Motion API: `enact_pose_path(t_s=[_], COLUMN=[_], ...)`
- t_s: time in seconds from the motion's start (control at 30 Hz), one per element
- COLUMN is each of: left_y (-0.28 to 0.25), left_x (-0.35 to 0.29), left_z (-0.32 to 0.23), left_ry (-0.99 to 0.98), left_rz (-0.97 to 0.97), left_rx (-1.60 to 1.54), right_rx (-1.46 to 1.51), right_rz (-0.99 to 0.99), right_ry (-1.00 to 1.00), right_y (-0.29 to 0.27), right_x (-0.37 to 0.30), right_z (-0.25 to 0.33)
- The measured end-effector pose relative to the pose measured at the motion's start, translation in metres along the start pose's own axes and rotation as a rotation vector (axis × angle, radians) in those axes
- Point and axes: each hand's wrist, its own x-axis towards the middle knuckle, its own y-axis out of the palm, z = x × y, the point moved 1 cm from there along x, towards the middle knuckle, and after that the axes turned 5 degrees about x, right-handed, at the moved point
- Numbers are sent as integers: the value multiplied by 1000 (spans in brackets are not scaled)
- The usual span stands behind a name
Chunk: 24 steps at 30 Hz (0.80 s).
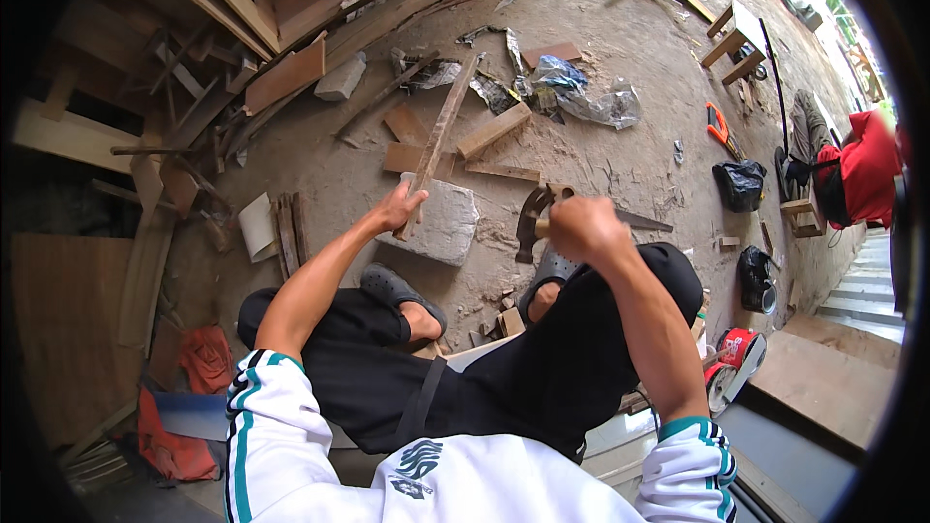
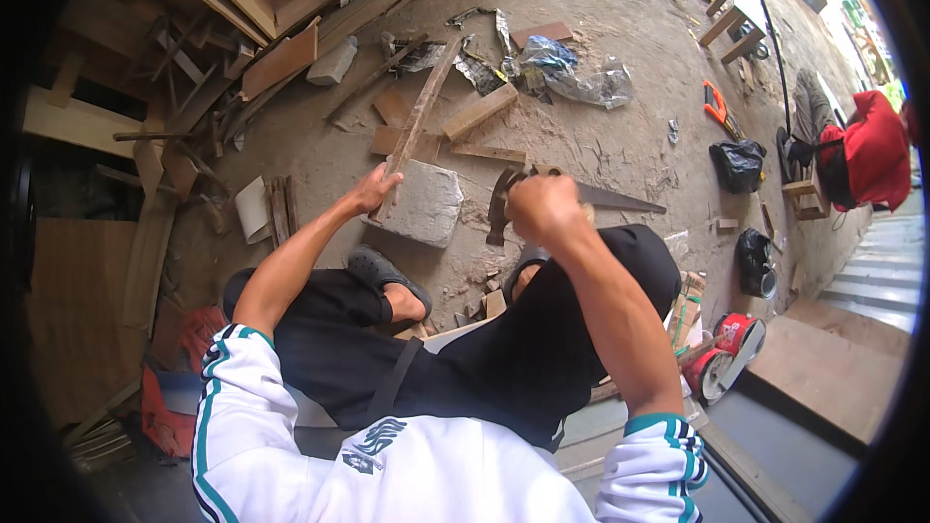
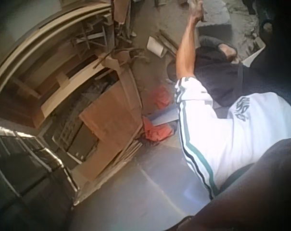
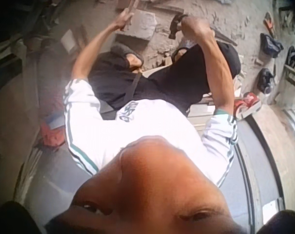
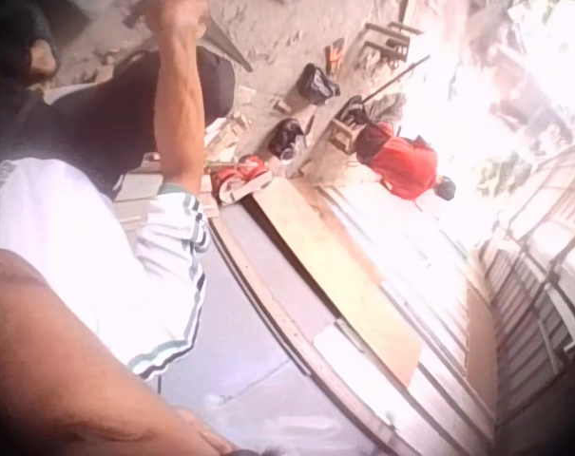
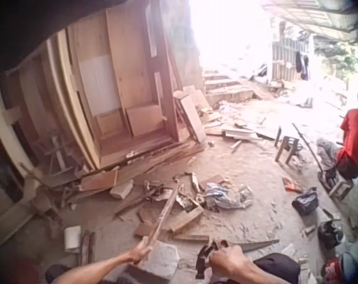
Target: The person sits on the floor and repeatedly hammers a long, thin piece of wood placed on a concrete block. The person holds the wood with one hand and strikes it with a hammer in the other hand, occasionally repositioning the wood.
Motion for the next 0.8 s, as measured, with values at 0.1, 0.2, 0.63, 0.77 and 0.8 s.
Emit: enact_pose_path(t_s=[0.1,0.2,0.63,0.77,0.8], left_y=[-4,-12,-39,-14,-10], left_x=[-13,-48,-64,-54,-50], left_z=[38,-7,28,53,59], left_ry=[322,340,56,-108,-83], left_rz=[-189,-186,-371,-404,-423], left_rx=[213,246,1013,1077,1104], right_rx=[127,340,1346,1273,1228], right_rz=[-20,-171,-555,-543,-552], right_ry=[130,223,311,413,440], right_y=[-18,-26,5,25,30], right_x=[-1,0,4,-5,-8], right_z=[-7,-38,-60,-71,-74])
